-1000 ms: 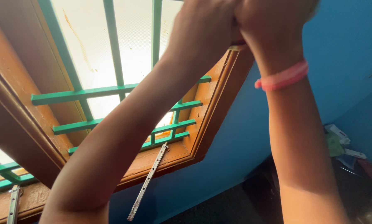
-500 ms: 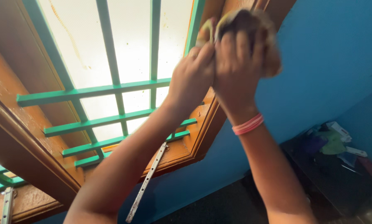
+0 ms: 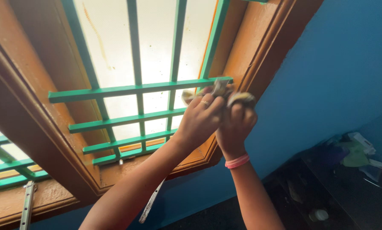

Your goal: The person wipes a wooden window frame and its metal sliding tracks using a cloth, reaching into the corners and along the rails to clean the surfaces.

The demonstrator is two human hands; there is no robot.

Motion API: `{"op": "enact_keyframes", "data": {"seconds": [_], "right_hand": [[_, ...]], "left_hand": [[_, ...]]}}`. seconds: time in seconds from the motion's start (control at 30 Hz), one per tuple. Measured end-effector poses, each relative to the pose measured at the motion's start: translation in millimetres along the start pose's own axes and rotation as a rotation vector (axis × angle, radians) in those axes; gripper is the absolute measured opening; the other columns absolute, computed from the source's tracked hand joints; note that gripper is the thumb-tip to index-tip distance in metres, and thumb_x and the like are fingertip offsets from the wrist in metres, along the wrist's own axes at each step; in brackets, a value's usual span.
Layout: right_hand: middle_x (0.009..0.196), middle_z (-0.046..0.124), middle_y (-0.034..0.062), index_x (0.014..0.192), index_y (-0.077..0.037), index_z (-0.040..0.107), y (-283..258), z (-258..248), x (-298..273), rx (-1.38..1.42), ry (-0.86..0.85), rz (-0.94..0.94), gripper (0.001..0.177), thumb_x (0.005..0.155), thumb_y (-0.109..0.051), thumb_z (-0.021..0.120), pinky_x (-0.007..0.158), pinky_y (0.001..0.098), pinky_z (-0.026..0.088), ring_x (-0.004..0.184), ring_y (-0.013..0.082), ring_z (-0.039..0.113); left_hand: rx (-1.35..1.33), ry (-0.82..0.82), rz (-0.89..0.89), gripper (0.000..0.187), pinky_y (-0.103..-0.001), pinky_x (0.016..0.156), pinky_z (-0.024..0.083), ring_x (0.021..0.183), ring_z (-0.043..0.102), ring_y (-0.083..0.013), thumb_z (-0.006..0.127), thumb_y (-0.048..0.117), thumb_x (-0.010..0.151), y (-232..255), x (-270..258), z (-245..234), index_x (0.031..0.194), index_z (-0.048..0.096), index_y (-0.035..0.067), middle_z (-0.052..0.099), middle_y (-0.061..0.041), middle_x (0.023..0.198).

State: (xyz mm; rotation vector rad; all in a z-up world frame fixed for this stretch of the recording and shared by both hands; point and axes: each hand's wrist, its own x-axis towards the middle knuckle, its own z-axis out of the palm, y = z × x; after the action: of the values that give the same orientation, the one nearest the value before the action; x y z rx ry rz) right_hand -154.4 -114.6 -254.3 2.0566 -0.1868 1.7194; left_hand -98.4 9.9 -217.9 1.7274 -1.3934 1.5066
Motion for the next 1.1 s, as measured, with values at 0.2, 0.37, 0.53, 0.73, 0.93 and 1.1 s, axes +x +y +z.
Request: {"op": "enact_keyframes", "data": {"seconds": [0.2,0.37,0.53,0.73,0.93,1.1], "right_hand": [[0.116,0.060,0.0165,0.117,0.001,0.072,-18,-17,-38,0.132,-0.158,0.061,0.027,0.092,-0.007,0.068,0.091,0.0475,0.048,0.105,0.0362,0.054],[0.111,0.062,0.0178,0.112,0.000,0.070,-30,-45,-38,0.532,-0.412,0.110,0.033,0.079,-0.001,0.066,0.092,0.0488,0.051,0.102,0.0395,0.058],[0.102,0.061,0.0165,0.120,-0.006,0.072,-37,-67,-18,0.726,-0.414,0.158,0.047,0.075,0.003,0.064,0.089,0.0481,0.053,0.097,0.0389,0.061],[0.119,0.061,0.0222,0.130,-0.004,0.064,-49,-52,31,0.683,-0.056,0.133,0.033,0.098,-0.007,0.071,0.090,0.0481,0.049,0.107,0.0379,0.059],[0.116,0.065,0.0234,0.122,-0.004,0.068,-68,-4,39,1.685,-0.121,1.035,0.025,0.100,-0.015,0.073,0.091,0.0444,0.052,0.104,0.0345,0.063],[0.121,0.061,0.0214,0.118,-0.005,0.072,-52,-3,23,0.727,-0.135,0.193,0.027,0.091,-0.006,0.071,0.096,0.0470,0.053,0.111,0.0381,0.064]], "left_hand": [[-0.042,-0.138,-0.086,0.003,-0.036,0.081,0.051,0.092,0.058,-0.0231,0.069,0.009,0.075,15,-45,-10,0.077,0.068,0.007,0.054,-0.006,0.092],[-0.140,-0.369,-0.359,0.003,-0.041,0.081,0.052,0.093,0.064,-0.0270,0.071,0.008,0.074,29,-70,-43,0.072,0.071,0.010,0.063,-0.008,0.092],[-0.170,-0.275,-0.614,0.009,-0.038,0.077,0.056,0.094,0.066,-0.0265,0.075,0.007,0.084,32,-71,-79,0.093,0.074,0.006,0.068,-0.009,0.102],[0.047,0.179,-0.369,0.029,-0.039,0.099,0.058,0.113,0.066,-0.0302,0.078,0.003,0.091,-5,-46,-71,0.119,0.070,0.001,0.060,-0.012,0.121],[0.155,0.154,-0.420,0.023,-0.043,0.097,0.059,0.117,0.066,-0.0351,0.075,0.006,0.090,-11,-44,-36,0.111,0.065,0.004,0.056,-0.017,0.128],[0.199,0.086,-0.457,0.022,-0.043,0.094,0.059,0.110,0.068,-0.0320,0.075,0.011,0.093,-9,-53,-31,0.112,0.066,0.002,0.057,-0.017,0.121]]}}
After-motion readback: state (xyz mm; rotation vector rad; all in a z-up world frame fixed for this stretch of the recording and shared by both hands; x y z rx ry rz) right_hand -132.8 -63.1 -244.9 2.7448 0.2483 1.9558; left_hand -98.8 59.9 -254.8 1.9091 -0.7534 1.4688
